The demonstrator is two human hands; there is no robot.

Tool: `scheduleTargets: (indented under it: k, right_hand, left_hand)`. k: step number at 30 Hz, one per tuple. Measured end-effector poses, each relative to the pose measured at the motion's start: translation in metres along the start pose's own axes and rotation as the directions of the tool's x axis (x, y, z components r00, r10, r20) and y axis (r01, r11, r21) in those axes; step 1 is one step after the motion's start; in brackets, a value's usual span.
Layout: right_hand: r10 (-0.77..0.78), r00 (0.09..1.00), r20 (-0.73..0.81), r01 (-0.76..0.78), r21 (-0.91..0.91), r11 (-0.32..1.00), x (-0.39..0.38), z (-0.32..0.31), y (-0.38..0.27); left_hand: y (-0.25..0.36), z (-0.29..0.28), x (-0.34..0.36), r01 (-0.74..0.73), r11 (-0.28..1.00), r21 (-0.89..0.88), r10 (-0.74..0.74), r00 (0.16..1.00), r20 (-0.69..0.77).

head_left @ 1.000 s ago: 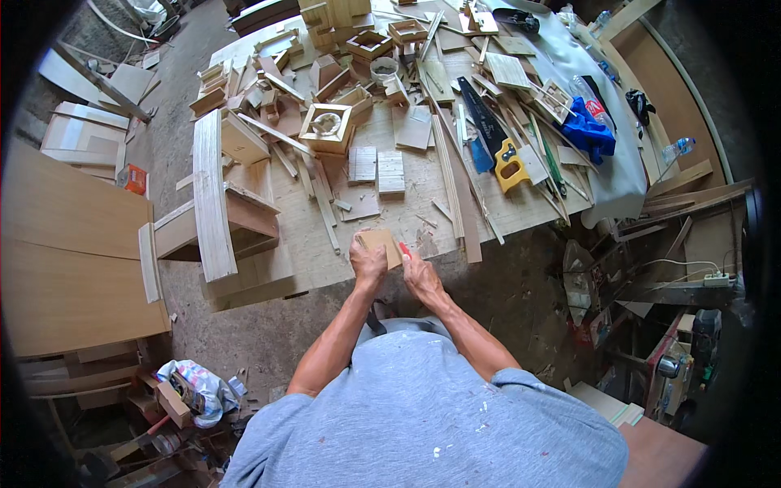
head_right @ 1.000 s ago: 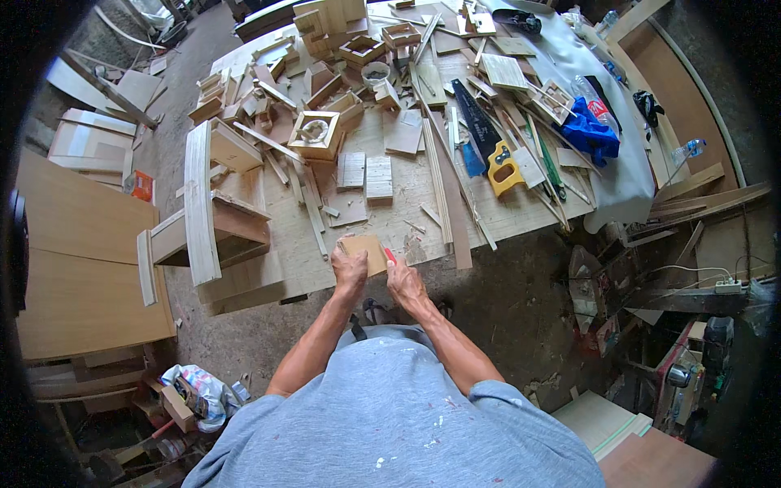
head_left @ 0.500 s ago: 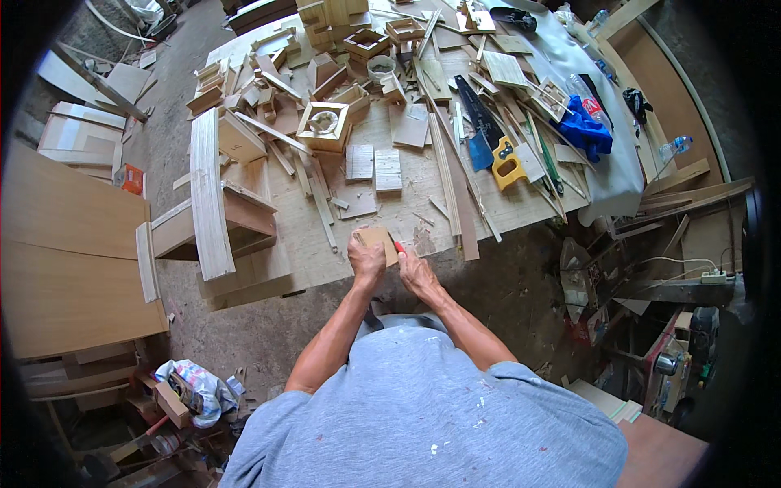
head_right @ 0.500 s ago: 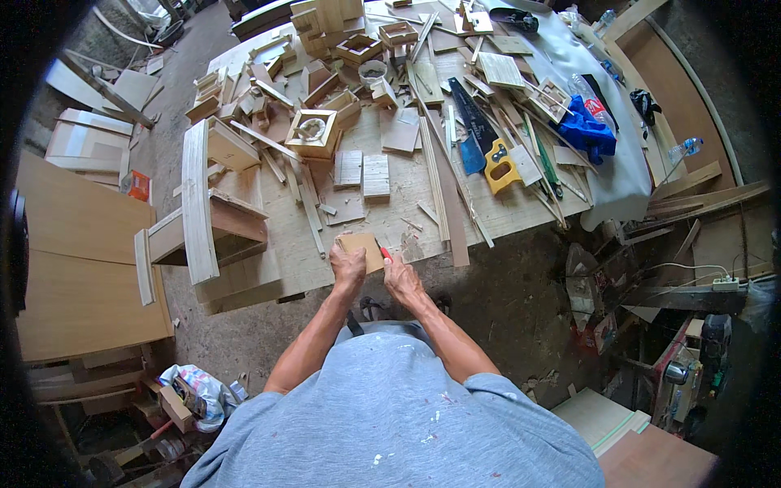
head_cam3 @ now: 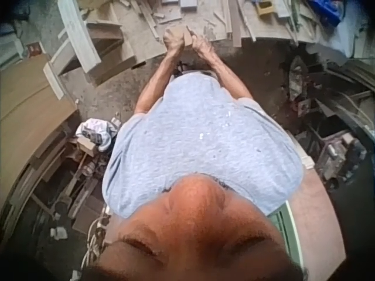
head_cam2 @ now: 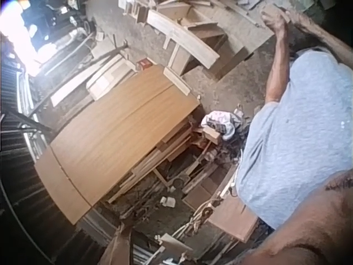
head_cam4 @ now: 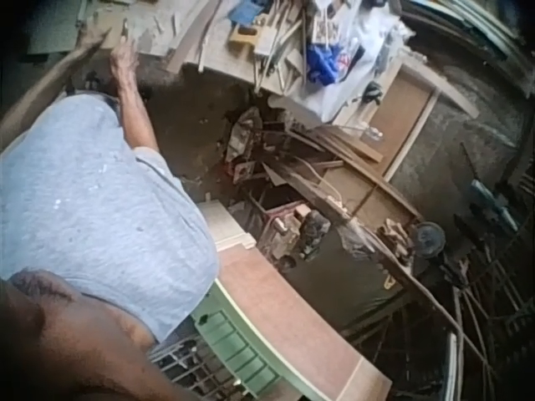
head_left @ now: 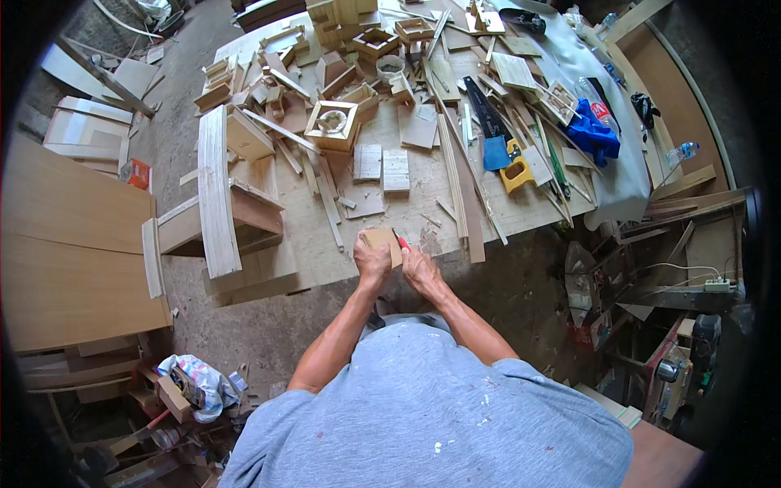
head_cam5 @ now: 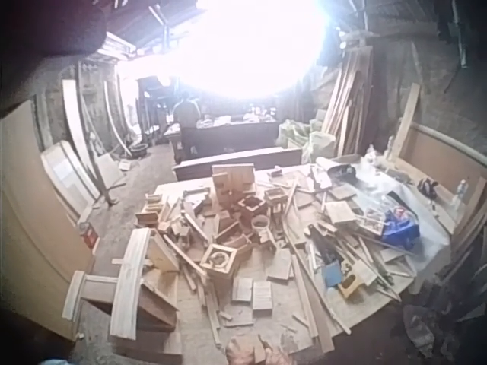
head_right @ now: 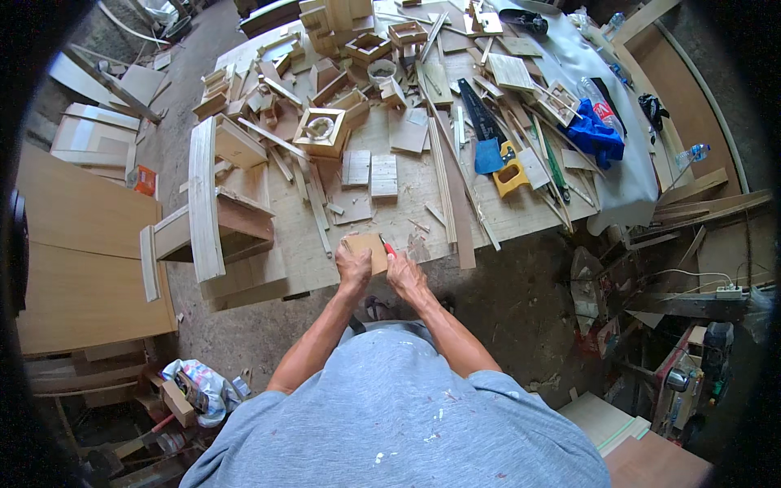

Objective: The person marks a piece of wood with a pen, cuts it using a hand saw, rubs it with a sanding block, and trims its edges with a utility knife.

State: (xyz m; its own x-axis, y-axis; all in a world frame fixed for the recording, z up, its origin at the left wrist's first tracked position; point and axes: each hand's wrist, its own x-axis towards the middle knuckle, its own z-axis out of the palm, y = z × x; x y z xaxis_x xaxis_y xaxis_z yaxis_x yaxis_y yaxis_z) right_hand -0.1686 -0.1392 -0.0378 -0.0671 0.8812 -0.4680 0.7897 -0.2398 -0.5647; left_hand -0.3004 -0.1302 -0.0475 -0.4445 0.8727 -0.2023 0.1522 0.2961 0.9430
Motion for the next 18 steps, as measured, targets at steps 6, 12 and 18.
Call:
scheduleTargets:
  k: [6,12,18]
  right_hand:
    - [-0.069,0.994,-0.090,0.080,0.120,0.990,0.015,0.009,0.017]
    - [-0.072,0.997,-0.030,0.073,0.059,0.996,0.024,0.013,0.026]
    - [-0.114,0.983,-0.142,0.139,0.182,0.973,0.001,0.002,0.037]
  left_hand:
    - [0.008,-0.001,-0.004,-0.004,0.998,0.057,0.004,1.000,0.008]
    - [0.007,-0.005,-0.005,0.001,0.999,0.049,-0.002,1.000,0.020]
    - [-0.017,-0.018,-0.004,0.055,0.996,-0.070,-0.054,0.998,0.017]
